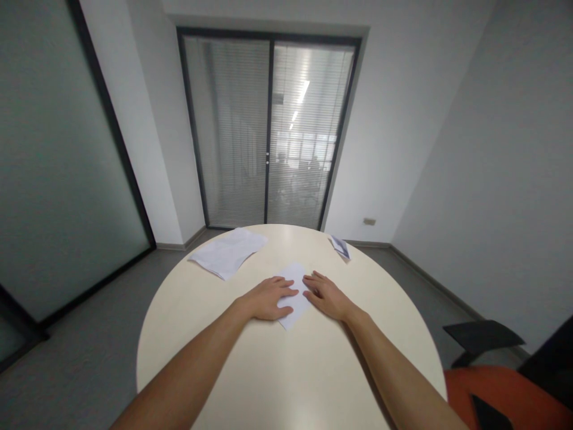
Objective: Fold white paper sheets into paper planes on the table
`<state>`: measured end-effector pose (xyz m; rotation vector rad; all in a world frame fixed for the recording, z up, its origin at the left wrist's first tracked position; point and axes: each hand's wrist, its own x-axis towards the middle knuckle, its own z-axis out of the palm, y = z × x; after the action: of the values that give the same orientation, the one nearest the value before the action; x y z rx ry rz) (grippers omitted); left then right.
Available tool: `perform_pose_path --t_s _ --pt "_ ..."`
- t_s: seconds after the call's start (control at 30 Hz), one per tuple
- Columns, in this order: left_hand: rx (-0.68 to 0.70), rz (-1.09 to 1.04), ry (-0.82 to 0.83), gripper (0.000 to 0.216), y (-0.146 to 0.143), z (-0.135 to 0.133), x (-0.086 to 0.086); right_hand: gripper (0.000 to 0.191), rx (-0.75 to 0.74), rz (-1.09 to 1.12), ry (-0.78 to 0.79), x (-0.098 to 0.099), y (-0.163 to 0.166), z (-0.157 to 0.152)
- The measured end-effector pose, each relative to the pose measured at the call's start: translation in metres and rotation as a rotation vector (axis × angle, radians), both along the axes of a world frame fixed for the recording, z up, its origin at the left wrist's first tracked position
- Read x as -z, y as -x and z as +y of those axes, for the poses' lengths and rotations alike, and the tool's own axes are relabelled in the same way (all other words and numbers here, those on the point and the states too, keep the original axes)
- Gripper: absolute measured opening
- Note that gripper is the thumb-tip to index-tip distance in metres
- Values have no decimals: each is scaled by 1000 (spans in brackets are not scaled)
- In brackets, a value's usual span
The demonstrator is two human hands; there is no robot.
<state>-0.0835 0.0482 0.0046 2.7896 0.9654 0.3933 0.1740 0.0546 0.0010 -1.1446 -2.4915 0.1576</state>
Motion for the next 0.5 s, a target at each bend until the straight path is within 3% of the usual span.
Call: perform_pose_path --t_s 0.2,0.5 --pt "-93 10 -64 54 -1 1 6 39 -83 3 7 -5 4 -3" --pt "-78 39 -22 65 1 -3 4 34 -127 71 47 -6 3 -2"
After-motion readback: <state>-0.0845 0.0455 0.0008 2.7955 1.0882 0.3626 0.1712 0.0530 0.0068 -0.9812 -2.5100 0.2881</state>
